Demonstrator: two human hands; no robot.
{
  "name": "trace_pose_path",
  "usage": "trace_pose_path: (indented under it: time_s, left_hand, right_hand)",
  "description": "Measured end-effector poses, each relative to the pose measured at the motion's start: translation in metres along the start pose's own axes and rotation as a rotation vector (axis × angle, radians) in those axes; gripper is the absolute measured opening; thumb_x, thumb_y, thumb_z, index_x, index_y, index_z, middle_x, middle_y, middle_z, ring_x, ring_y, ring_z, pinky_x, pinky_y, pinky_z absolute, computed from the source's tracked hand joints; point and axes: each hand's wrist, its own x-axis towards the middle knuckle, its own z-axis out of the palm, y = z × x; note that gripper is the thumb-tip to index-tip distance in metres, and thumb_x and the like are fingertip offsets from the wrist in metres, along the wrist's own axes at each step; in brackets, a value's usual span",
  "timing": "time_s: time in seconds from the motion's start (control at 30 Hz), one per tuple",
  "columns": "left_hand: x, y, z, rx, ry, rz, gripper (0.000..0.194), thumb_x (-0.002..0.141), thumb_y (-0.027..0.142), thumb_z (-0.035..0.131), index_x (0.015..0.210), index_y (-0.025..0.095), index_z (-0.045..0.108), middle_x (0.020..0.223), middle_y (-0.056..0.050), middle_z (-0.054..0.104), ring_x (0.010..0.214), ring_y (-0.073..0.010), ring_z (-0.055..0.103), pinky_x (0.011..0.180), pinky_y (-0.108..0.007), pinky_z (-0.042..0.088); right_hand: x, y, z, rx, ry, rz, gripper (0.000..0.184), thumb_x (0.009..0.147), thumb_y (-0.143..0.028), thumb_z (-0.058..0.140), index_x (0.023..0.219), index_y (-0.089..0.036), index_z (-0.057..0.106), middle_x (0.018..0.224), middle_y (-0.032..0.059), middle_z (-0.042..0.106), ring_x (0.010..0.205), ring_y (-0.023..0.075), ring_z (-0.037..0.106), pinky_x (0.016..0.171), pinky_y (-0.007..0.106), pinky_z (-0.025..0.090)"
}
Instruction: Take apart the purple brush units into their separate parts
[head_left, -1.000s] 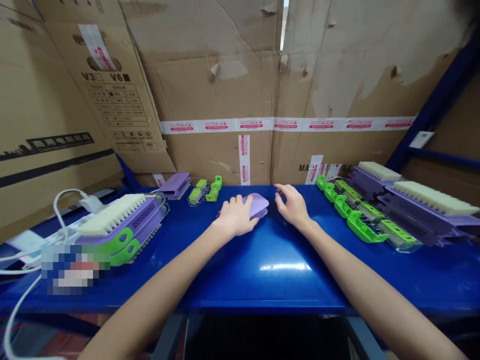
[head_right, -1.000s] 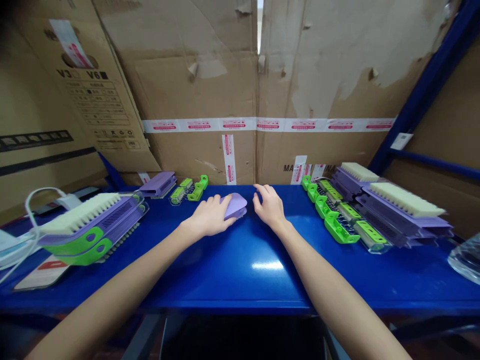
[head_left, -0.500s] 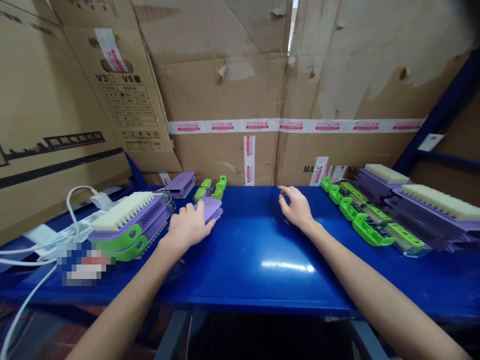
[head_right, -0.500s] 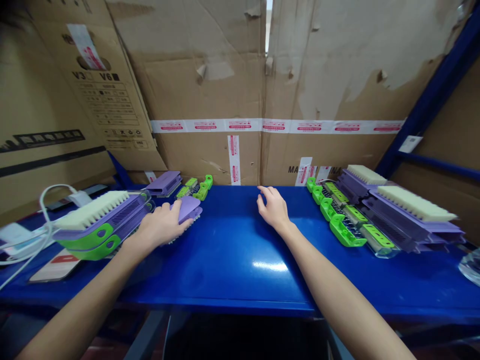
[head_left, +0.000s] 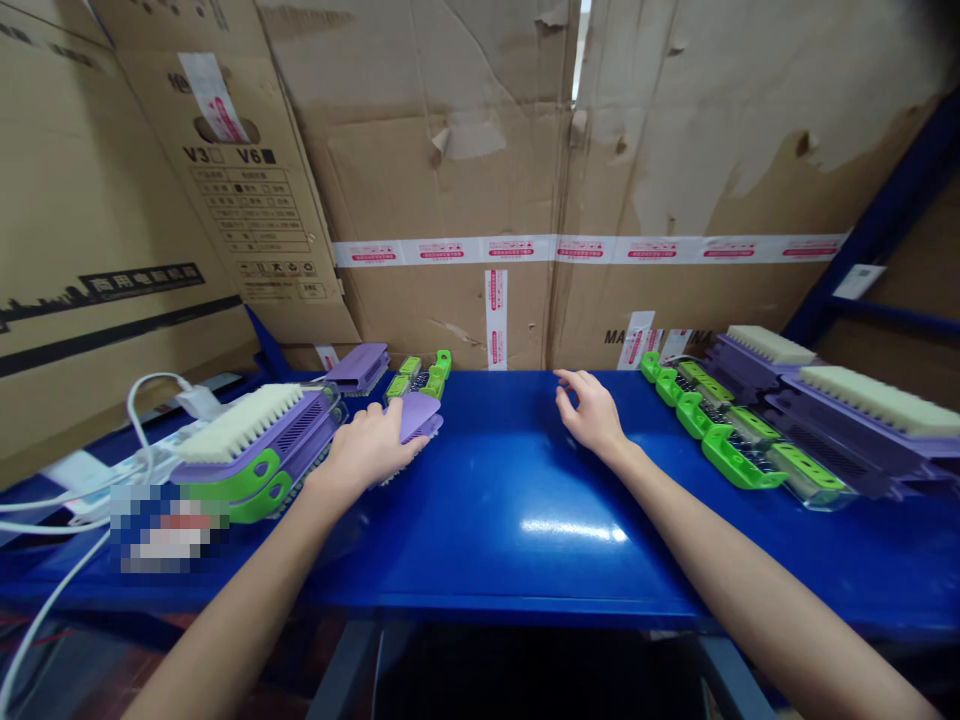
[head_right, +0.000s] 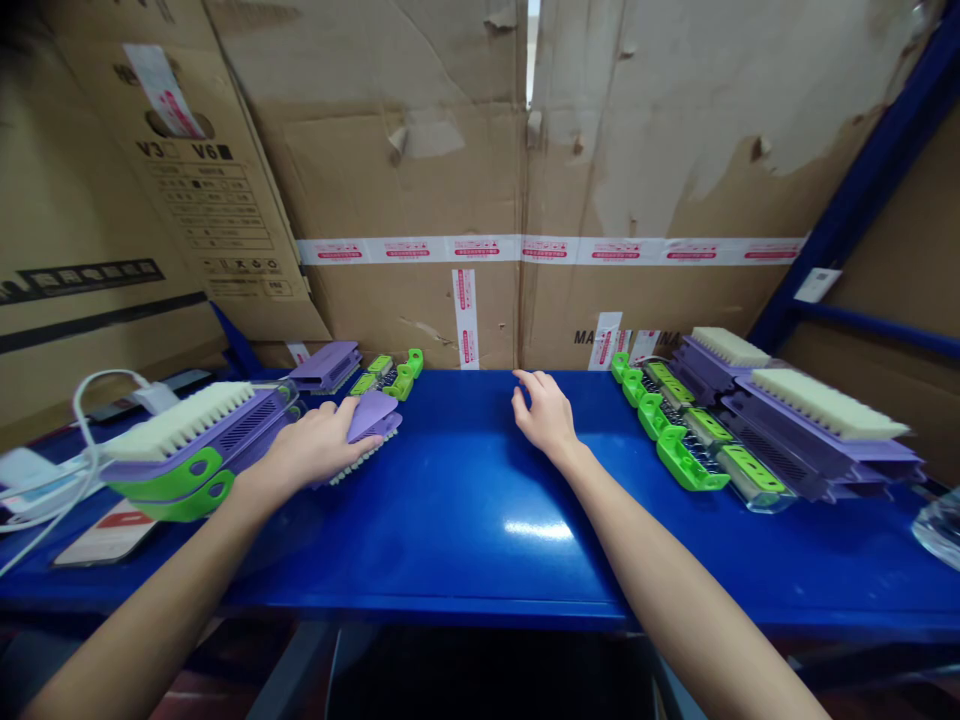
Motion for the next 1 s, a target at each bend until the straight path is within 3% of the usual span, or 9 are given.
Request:
trace_pose_path:
  time_s: [0.13, 0.27, 0.43, 0.57, 0.8, 1.0]
  left_hand:
    - [0.008, -0.008, -0.004, -0.109, -0.047, 0.043, 0.082, 0.080, 0.069, 0.038, 0.141, 0.014, 0.039, 0.128, -0.020, 0.057, 0.110, -0.0373, 0.058, 0.085, -0.042, 0.046]
    - [0.011, -0.015, -0.014, -0.349, -0.201, 0.197, 0.089, 0.071, 0.079, 0.041, 0.137, 0.020, 0.049, 0.134, -0.011, 0.057, 0.115, -0.0318, 0.057, 0.089, -0.034, 0.045]
    - [0.010, -0.017, -0.023, -0.575, -0.379, 0.342, 0.073, 0.075, 0.078, 0.038, 0.108, 0.021, 0.068, 0.109, -0.005, 0.070, 0.098, -0.0268, 0.063, 0.081, -0.030, 0.046]
    - [0.016, -0.023, -0.018, -0.665, -0.366, 0.306, 0.067, 0.078, 0.075, 0.037, 0.102, 0.023, 0.070, 0.112, -0.001, 0.069, 0.101, -0.0254, 0.062, 0.082, -0.028, 0.046]
    - [0.019, -0.024, -0.013, -0.583, -0.201, 0.219, 0.073, 0.071, 0.073, 0.051, 0.121, 0.020, 0.063, 0.121, -0.007, 0.065, 0.104, -0.0277, 0.061, 0.086, -0.031, 0.047]
    - [0.011, -0.019, -0.020, -0.674, -0.250, 0.330, 0.064, 0.070, 0.066, 0.056, 0.113, 0.020, 0.067, 0.094, -0.003, 0.071, 0.085, -0.0235, 0.064, 0.071, -0.027, 0.047]
  right_hand:
    - [0.000, 0.000, 0.000, 0.003, 0.000, 0.007, 0.030, 0.087, -0.025, 0.044, 0.109, -0.018, 0.063, 0.094, 0.0093, 0.066, 0.084, 0.0217, 0.061, 0.078, 0.036, 0.050]
    - [0.000, 0.000, 0.000, 0.004, -0.003, 0.004, 0.030, 0.087, -0.025, 0.044, 0.109, -0.018, 0.063, 0.094, 0.0096, 0.066, 0.084, 0.0220, 0.061, 0.079, 0.037, 0.050]
    - [0.000, 0.000, 0.000, 0.008, 0.000, 0.005, 0.031, 0.088, -0.026, 0.043, 0.110, -0.019, 0.063, 0.093, 0.0097, 0.066, 0.085, 0.0223, 0.061, 0.079, 0.037, 0.050]
    - [-0.001, 0.000, 0.000, 0.015, 0.008, 0.004, 0.030, 0.087, -0.026, 0.043, 0.110, -0.020, 0.063, 0.094, 0.0093, 0.066, 0.085, 0.0219, 0.061, 0.079, 0.037, 0.050]
    - [0.000, 0.000, -0.001, 0.006, 0.000, 0.002, 0.030, 0.087, -0.026, 0.043, 0.109, -0.020, 0.063, 0.092, 0.0091, 0.066, 0.084, 0.0219, 0.061, 0.078, 0.037, 0.050]
    - [0.000, -0.001, -0.001, -0.004, -0.002, 0.008, 0.030, 0.087, -0.026, 0.043, 0.108, -0.018, 0.063, 0.093, 0.0094, 0.066, 0.083, 0.0218, 0.061, 0.078, 0.037, 0.050]
